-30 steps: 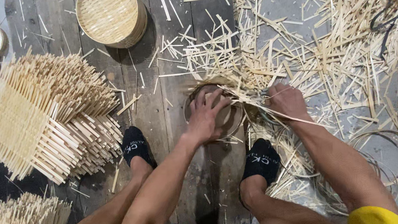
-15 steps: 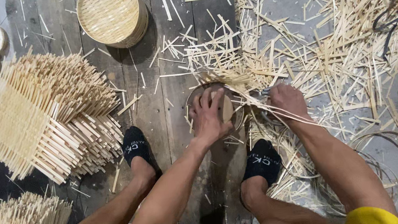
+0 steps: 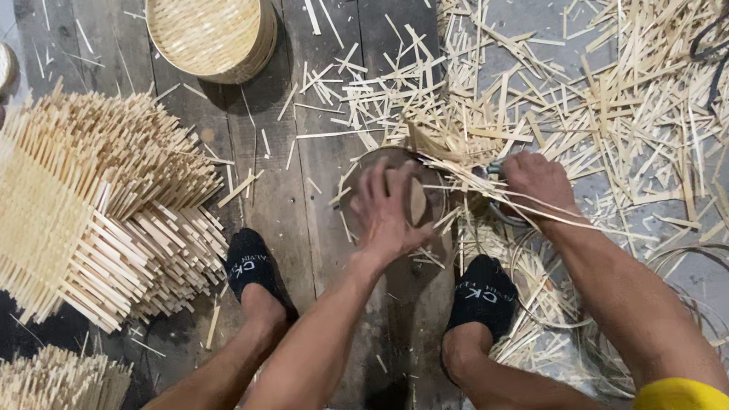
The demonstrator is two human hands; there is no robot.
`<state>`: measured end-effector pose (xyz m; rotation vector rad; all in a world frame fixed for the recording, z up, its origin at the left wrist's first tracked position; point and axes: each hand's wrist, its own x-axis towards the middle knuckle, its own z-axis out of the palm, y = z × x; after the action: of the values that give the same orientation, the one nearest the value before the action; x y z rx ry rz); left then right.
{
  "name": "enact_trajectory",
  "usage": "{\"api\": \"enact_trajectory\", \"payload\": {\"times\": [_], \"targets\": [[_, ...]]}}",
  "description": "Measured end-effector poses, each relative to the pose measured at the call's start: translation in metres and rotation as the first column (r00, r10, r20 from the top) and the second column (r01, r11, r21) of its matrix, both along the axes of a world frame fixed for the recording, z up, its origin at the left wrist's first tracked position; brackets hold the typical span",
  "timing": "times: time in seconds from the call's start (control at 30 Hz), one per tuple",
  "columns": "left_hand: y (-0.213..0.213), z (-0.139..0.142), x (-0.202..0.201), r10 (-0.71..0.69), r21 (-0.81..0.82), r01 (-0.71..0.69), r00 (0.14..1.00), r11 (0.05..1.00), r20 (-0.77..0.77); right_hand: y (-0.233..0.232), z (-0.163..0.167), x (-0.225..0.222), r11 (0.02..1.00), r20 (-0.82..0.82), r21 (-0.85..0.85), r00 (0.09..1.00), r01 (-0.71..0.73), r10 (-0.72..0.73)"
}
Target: The person sits on the floor and repeatedly trims the protruding bamboo strips from the rim of a small round basket using shears. After each trim, the person places the finished basket aside and picks up a new one to repeat the process.
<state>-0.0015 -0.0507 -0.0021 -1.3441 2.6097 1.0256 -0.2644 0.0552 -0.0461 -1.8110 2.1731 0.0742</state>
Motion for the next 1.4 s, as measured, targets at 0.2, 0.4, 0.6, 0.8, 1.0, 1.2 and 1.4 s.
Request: {"api": "enact_trajectory", "payload": {"times": [0.2,0.4,0.6,0.8,1.0,1.2,1.4], "targets": [[0.002,-0.001,-0.008,-0.018,0.093,0.011,0.997,0.996,0.073,-0.013,-0.005,0.012,0.996,-0.272,-0.031,0.959,-0.087,0.075],[-0.015,0.008,-0.005,-0.203,0.082,0.193,0.970,0.978,0.135,0.002,-0.022,-0.003,0.998,0.078,-0.012,0.995,0.064,-0.063],[-0.029,0.012,-0.001,-0.330,0.093,0.320,0.937,0.943,0.116,0.014,-0.020,-0.022,0.996,-0.054,-0.062,0.997,-0.063,0.060],[-0.030,0.008,-0.004,-0.443,0.054,0.440,0.888,0.896,0.126,-0.015,-0.014,-0.004,0.993,-0.122,0.119,0.992,-0.019,0.034],[-0.032,0.009,-0.003,-0.478,0.083,0.471,0.866,0.878,0.148,-0.012,-0.012,-0.015,0.960,0.149,0.231,0.969,0.159,-0.197],[-0.025,0.019,-0.004,-0.390,0.082,0.383,0.916,0.920,0.100,0.001,-0.002,-0.086,0.680,0.202,0.615,0.753,0.400,-0.626],[-0.021,0.019,-0.006,-0.361,0.101,0.352,0.927,0.931,0.099,0.084,0.035,-0.121,0.639,0.290,0.760,0.820,0.116,-0.494]]}}
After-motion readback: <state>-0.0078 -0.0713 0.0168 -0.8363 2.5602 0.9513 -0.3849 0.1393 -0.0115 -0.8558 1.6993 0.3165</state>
